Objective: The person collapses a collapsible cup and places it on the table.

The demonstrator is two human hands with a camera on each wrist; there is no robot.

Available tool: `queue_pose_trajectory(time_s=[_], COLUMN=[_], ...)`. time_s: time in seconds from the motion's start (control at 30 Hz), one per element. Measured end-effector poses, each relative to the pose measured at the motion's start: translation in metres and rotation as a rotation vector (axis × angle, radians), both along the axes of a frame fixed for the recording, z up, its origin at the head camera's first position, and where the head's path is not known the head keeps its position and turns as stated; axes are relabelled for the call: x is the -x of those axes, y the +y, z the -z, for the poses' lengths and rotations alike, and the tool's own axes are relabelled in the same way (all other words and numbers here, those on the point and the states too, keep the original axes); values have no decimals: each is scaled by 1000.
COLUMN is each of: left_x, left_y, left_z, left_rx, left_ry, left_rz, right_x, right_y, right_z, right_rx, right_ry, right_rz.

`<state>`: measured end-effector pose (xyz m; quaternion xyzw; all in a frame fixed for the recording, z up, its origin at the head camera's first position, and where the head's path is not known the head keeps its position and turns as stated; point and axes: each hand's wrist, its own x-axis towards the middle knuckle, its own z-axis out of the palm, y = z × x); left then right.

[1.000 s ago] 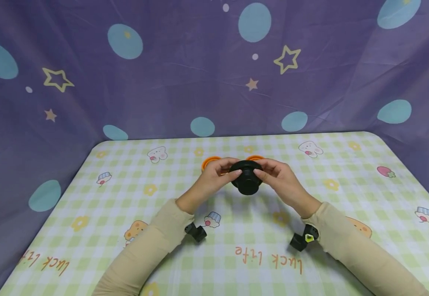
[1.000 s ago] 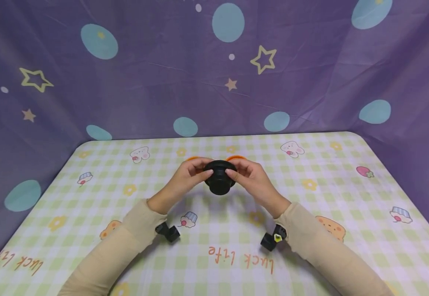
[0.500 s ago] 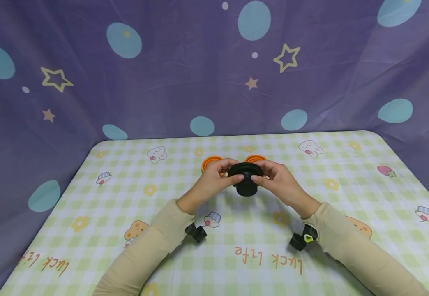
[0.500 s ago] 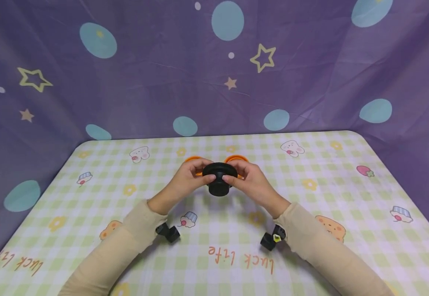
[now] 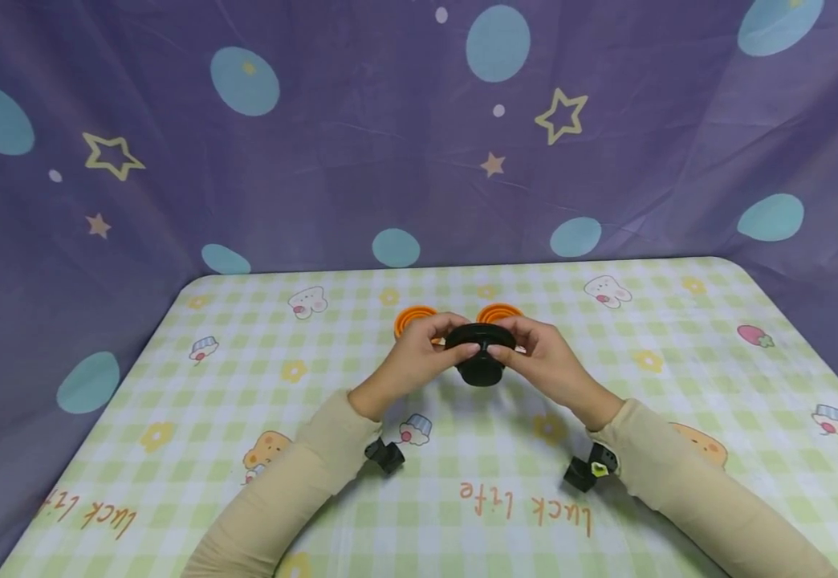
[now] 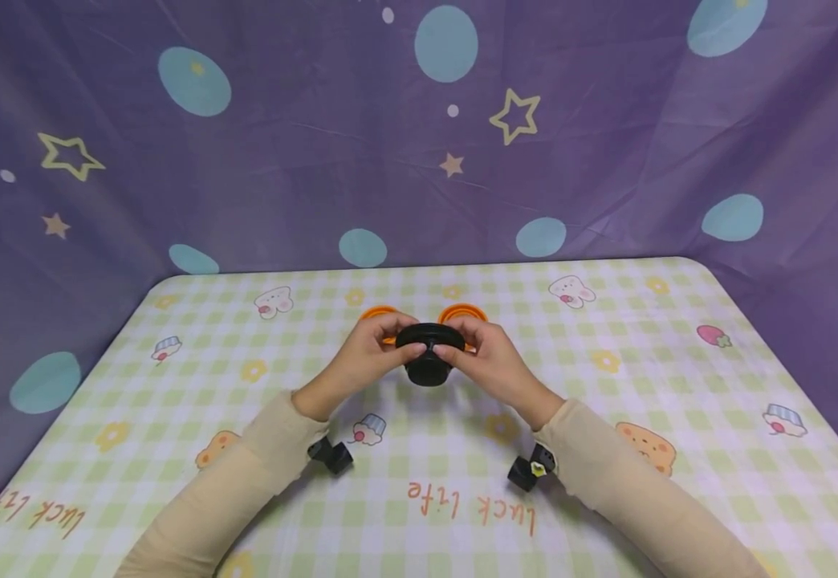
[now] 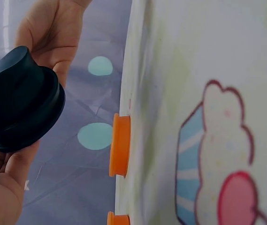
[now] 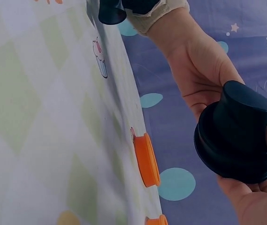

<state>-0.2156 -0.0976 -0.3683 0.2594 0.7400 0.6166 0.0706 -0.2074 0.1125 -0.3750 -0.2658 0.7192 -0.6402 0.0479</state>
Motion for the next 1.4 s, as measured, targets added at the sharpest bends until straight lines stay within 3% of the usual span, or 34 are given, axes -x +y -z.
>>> queue_pose_trajectory(time_s=[0.07,0.3,0.63,0.73,0.93,1.1,1.2,1.4], left_x=[-1,-21,-25,-24,-13,-8,-7,-7], left_y=[0,4,8,7,3,2,2,2], left_z=[0,-23,-24,-22,-6,-1,0,0], left_rx=[22,83,106,94,11,-70,-109,-104], left_ry=[33,192,316,302,120,10,-9,26], left_rz=[-22,-111,-217,-205,-118,-3,45,39], right_x=[0,-2,-4,-5,-6,-5,-4,-5], right_y=[-1,-4,-6,-6,-5,-5,-6,-6], right_z=[1,2,1,1,2,1,0,1], right_rx=[-14,-39,-98,-110,-67,20,56,87], right_ry=[23,85,148,170,244,197,157,126], right_rz=[15,82,165,197,266,294,284,252])
